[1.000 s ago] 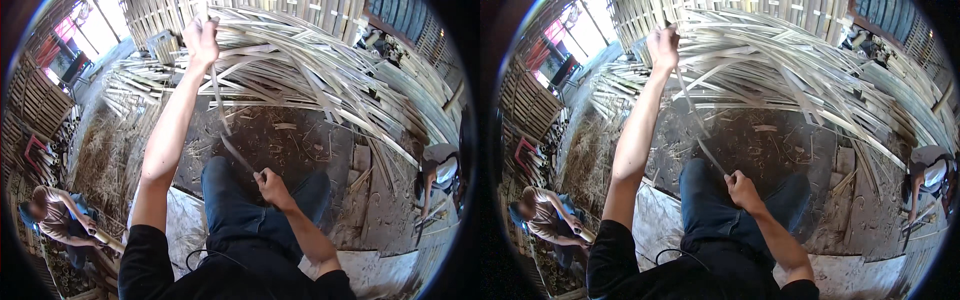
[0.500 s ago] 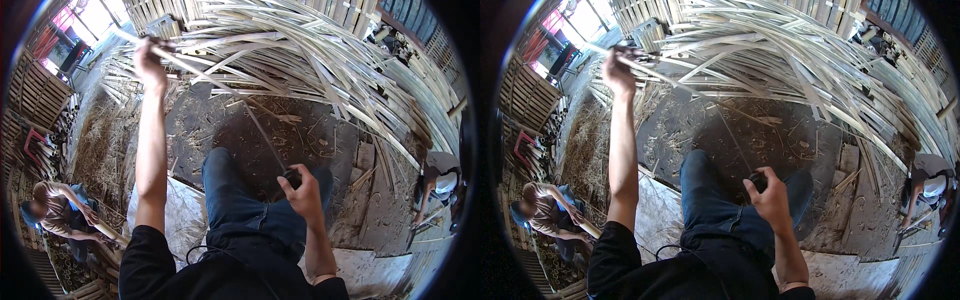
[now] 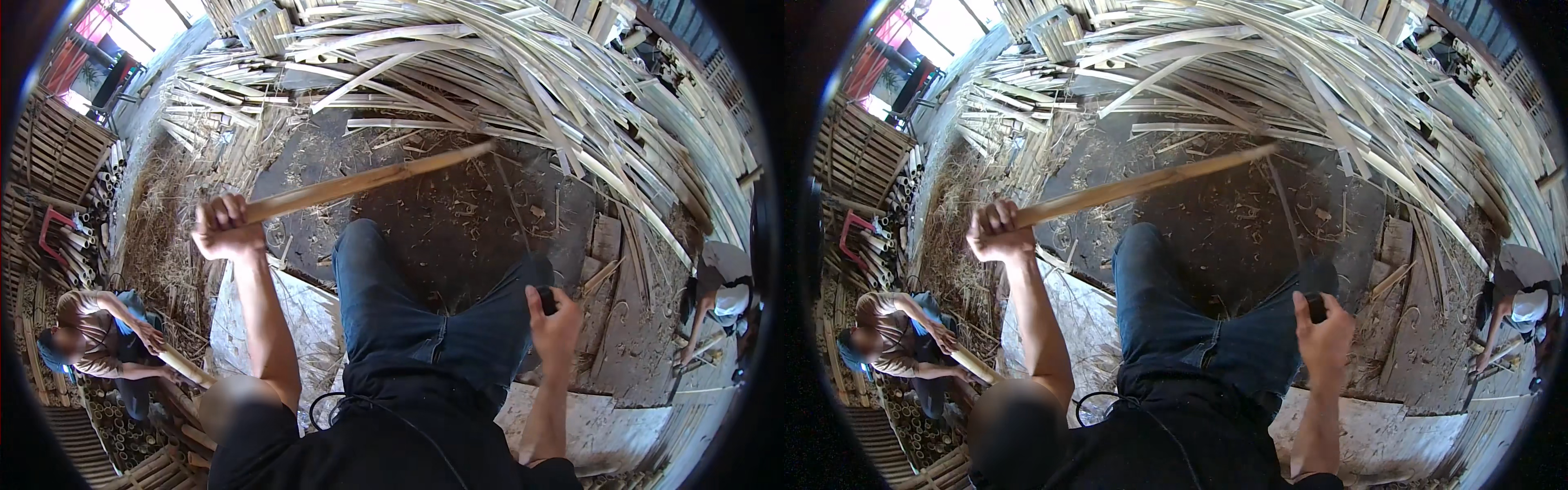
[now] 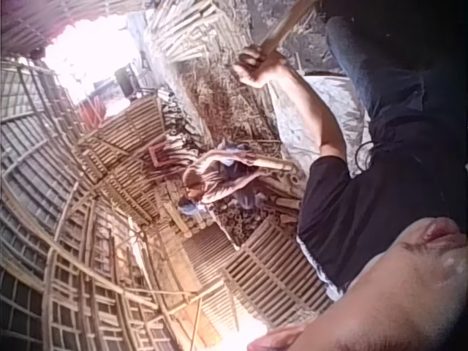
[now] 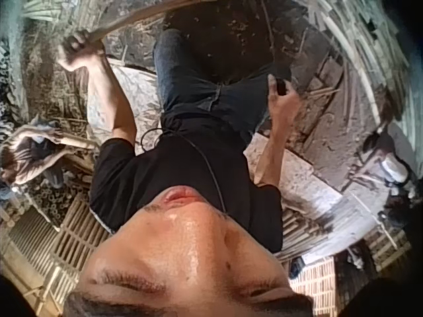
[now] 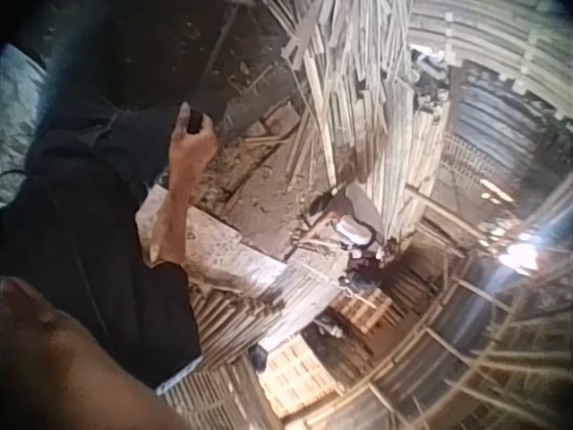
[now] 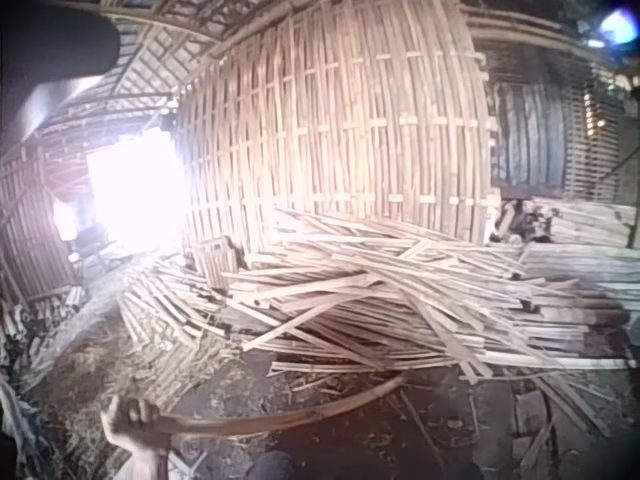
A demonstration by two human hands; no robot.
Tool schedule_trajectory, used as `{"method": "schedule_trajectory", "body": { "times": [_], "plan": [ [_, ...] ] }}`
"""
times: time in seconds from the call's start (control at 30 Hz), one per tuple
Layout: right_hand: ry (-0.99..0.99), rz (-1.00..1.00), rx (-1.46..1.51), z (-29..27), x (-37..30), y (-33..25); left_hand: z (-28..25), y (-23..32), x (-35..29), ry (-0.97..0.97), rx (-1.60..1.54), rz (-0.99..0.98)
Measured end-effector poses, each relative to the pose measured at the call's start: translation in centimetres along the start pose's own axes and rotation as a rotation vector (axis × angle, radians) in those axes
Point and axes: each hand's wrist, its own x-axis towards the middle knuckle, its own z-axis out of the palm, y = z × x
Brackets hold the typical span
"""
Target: Shaving and smoothing a long bamboo pole using a machete while seated.
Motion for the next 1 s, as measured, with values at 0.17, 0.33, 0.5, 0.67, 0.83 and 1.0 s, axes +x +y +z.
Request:
{"method": "schedule_trajectory", "body": {
  "times": [0.17,0.33,0.5,0.67,0.83,1.0],
  "plan": [
    [-0.230,0.078,0.880,10.2,2.1,1.7,0.8,-1.4,-4.5,0.249,-0.031,-0.007],
    [-0.416,0.173,0.527,15.1,5.2,-0.8,1.1,-0.6,-6.8,0.127,0.031,-0.017],
    [-0.398,-0.468,0.311,15.5,1.0,-10.2,0.5,-0.5,-9.0,0.108,0.013,-0.077],
    [-0.422,-0.761,-0.042,14.9,-1.4,-14.3,0.4,1.0,-10.2,0.123,-0.059,-0.068],
    [-0.415,-0.228,-0.250,19.1,8.7,-4.9,0.3,3.0,-10.1,0.003,-0.008,-0.071],
    [-0.428,-0.216,-0.142,17.8,17.3,-2.1,-3.3,2.7,-12.5,0.034,-0.099,-0.132]
  ]
}}
